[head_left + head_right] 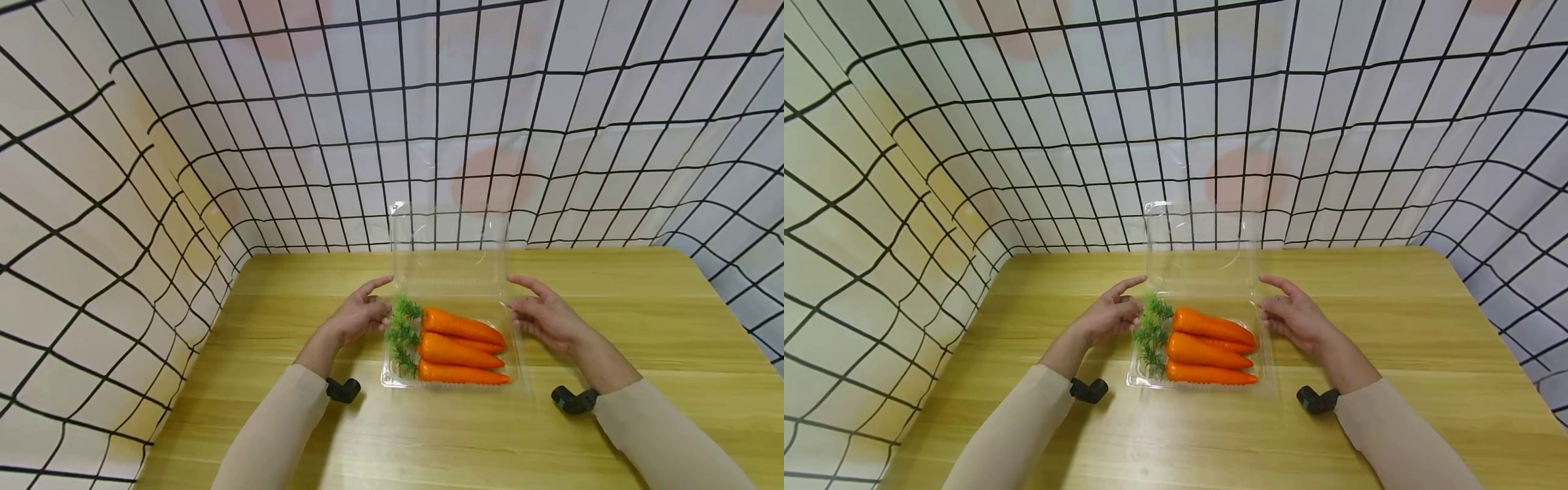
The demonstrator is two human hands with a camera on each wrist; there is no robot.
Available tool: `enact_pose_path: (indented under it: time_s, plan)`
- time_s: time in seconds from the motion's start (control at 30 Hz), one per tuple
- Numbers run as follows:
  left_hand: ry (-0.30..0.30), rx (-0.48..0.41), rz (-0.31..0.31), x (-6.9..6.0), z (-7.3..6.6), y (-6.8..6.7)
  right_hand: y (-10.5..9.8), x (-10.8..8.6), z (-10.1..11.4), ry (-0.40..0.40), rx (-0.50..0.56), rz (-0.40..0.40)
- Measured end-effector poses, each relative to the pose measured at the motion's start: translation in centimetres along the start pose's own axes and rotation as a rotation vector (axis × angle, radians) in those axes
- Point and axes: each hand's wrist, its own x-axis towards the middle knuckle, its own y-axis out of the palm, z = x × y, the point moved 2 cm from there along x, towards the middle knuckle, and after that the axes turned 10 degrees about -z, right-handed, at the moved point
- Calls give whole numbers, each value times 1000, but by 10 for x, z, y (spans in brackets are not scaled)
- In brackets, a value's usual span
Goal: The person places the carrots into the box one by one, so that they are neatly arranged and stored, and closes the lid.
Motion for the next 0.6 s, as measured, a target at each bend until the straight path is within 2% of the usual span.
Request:
enact_pose_path:
  time_s: [0.6]
  plan:
    - [91, -15, -109, 19, -3, 5, 2, 19, 10, -9, -5, -112]
